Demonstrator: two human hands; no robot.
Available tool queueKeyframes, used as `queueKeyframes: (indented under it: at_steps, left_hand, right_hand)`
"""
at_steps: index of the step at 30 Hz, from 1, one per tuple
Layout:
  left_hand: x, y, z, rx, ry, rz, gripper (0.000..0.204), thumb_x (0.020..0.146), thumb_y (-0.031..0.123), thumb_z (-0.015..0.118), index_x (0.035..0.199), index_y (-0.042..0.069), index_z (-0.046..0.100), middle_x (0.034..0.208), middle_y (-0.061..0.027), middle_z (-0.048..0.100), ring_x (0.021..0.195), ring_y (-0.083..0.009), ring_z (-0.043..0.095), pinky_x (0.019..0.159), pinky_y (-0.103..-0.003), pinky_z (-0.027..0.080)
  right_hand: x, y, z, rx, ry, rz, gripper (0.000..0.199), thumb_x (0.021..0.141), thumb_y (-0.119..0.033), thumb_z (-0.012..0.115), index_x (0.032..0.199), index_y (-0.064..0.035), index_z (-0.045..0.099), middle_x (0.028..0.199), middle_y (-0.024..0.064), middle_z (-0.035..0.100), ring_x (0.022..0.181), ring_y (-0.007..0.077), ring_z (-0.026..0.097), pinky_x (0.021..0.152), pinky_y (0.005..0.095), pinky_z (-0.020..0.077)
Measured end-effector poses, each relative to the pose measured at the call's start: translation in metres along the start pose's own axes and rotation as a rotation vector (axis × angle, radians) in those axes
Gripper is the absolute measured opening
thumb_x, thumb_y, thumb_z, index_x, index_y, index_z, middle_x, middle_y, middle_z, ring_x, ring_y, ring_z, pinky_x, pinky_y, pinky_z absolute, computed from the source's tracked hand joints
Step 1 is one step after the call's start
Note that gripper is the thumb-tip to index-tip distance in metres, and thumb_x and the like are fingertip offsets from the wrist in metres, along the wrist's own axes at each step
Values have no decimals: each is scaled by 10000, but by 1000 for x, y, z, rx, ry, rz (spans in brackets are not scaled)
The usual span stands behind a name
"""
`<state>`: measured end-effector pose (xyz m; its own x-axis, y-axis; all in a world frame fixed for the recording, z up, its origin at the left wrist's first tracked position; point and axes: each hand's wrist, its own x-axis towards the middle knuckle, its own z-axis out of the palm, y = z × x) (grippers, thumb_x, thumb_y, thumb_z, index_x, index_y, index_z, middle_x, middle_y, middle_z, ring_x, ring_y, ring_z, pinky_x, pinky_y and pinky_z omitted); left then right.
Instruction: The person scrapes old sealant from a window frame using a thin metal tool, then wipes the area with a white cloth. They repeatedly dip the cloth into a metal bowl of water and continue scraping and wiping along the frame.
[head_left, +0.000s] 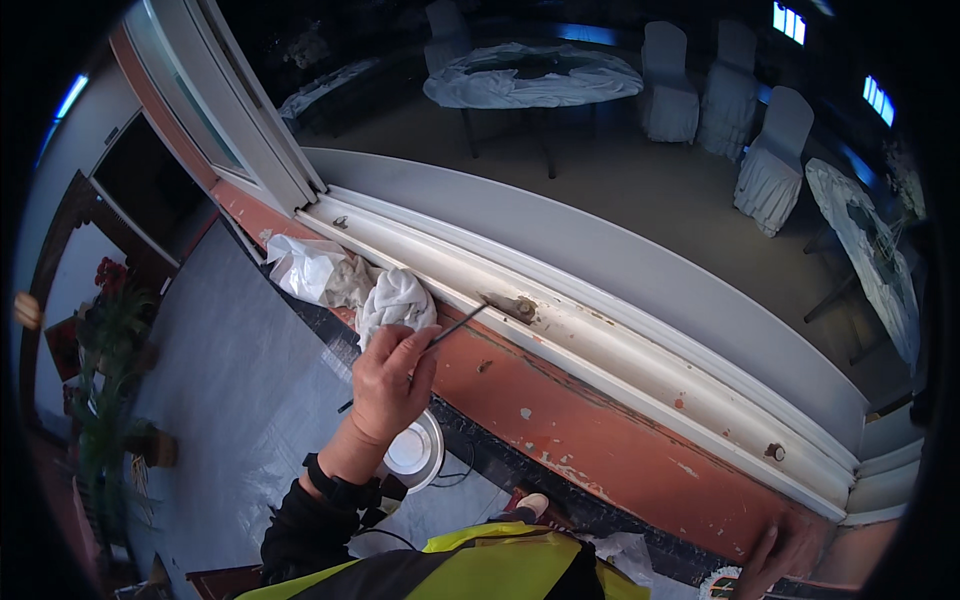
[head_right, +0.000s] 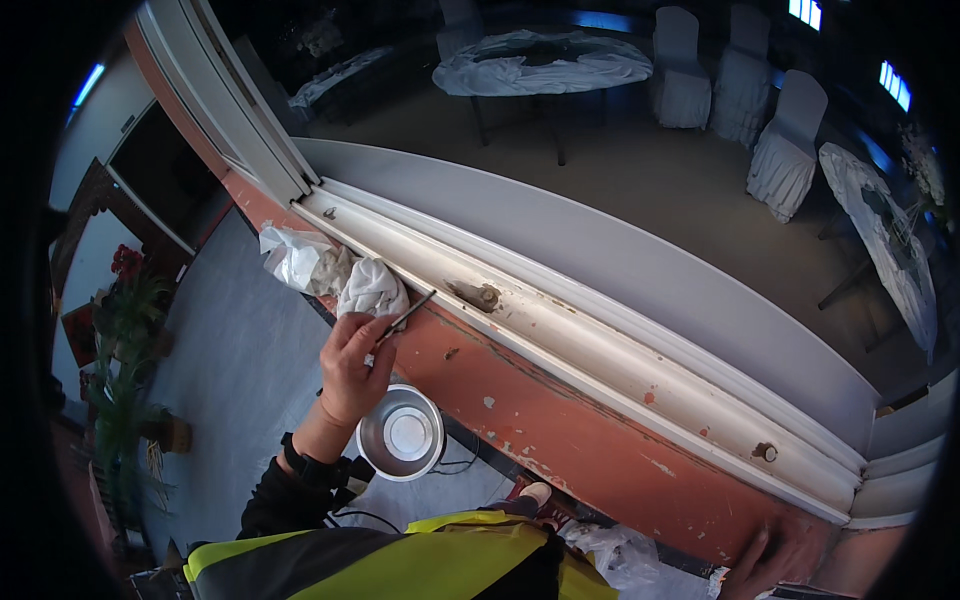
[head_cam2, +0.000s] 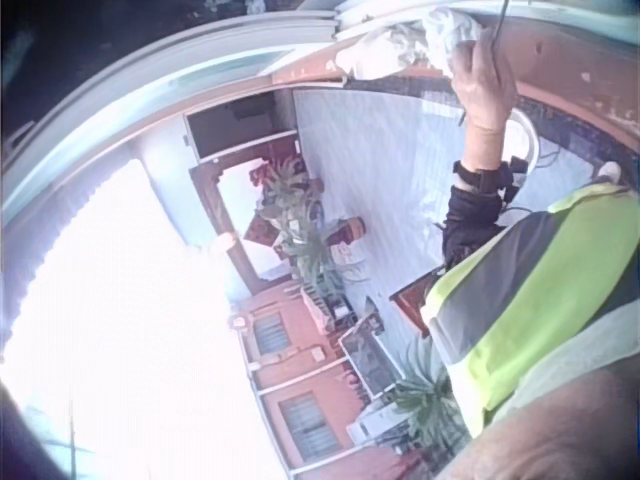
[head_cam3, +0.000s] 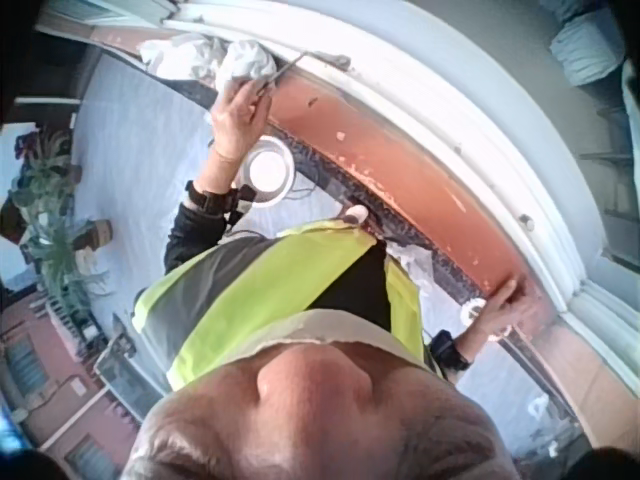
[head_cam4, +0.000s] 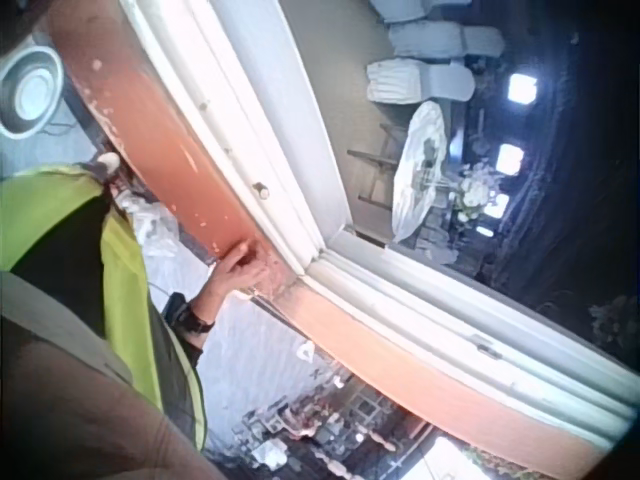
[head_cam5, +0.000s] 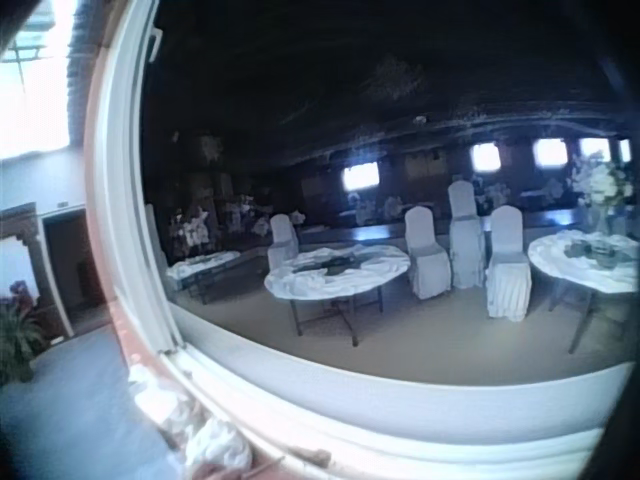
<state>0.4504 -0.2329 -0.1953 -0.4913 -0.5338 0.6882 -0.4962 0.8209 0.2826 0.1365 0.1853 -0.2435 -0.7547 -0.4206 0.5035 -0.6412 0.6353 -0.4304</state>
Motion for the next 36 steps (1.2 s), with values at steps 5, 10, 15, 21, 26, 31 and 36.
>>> queueKeyframes:
  at_steps: [5, 10, 15, 21, 26, 31, 36]
  left_hand:
    - [11, -35, -6, 308, 64, -94, 475, 723, 148, 753, 1177, 82, 630, 980, -122, 610, 886, -298, 612, 751, -373, 518]
    - [10, -49, 15, 387, -162, -262, 613, 739, 285, 738, 1295, 100, 554, 1057, -115, 614, 958, -320, 613, 799, -402, 521]
    - [15, -48, 22, 315, -153, -364, 486, 770, 247, 694, 1202, 44, 599, 988, -158, 632, 874, -341, 639, 759, -411, 525]
    - [59, -60, -18, 236, 103, -122, 341, 778, 152, 678, 1072, -13, 623, 975, -181, 634, 838, -358, 641, 756, -393, 516]
    - [126, -131, -24, 402, -120, -283, 387, 766, 209, 671, 1070, -25, 621, 975, -215, 623, 917, -392, 619, 787, -424, 499]
    - [135, -171, 16, 346, -416, -280, 380, 746, 188, 679, 1103, 60, 654, 963, -175, 636, 918, -374, 619, 812, -420, 495]
    - [137, -120, 30, 292, -504, -169, 303, 726, 166, 700, 1024, 106, 697, 931, -133, 639, 910, -347, 622, 804, -408, 503]
  right_hand:
    - [-1, 18, 8, -181, 90, -143, 352, 919, -314, 594, 1035, 15, 643, 1055, 181, 639, 1032, 377, 546, 948, 499, 407]
    - [0, 22, 9, -242, 132, -197, 360, 932, -348, 565, 1027, -12, 653, 1030, 156, 647, 1007, 358, 560, 921, 474, 426]
    - [4, 16, 8, -238, 157, -221, 368, 940, -369, 550, 1017, -27, 664, 1027, 140, 649, 984, 346, 567, 875, 460, 445]
    - [8, 9, 6, -209, 139, -231, 354, 945, -355, 553, 1014, -29, 673, 1023, 128, 659, 951, 332, 581, 843, 447, 459]
    - [9, 6, 7, -227, 165, -239, 354, 956, -351, 535, 982, -29, 682, 990, 114, 671, 919, 326, 592, 828, 444, 471]
    - [10, 2, 7, -222, 164, -246, 351, 955, -345, 528, 975, -31, 682, 989, 118, 671, 932, 331, 598, 836, 451, 472]
    - [13, -2, 7, -213, 147, -254, 344, 957, -325, 515, 976, -23, 678, 989, 133, 669, 927, 341, 604, 844, 459, 472]
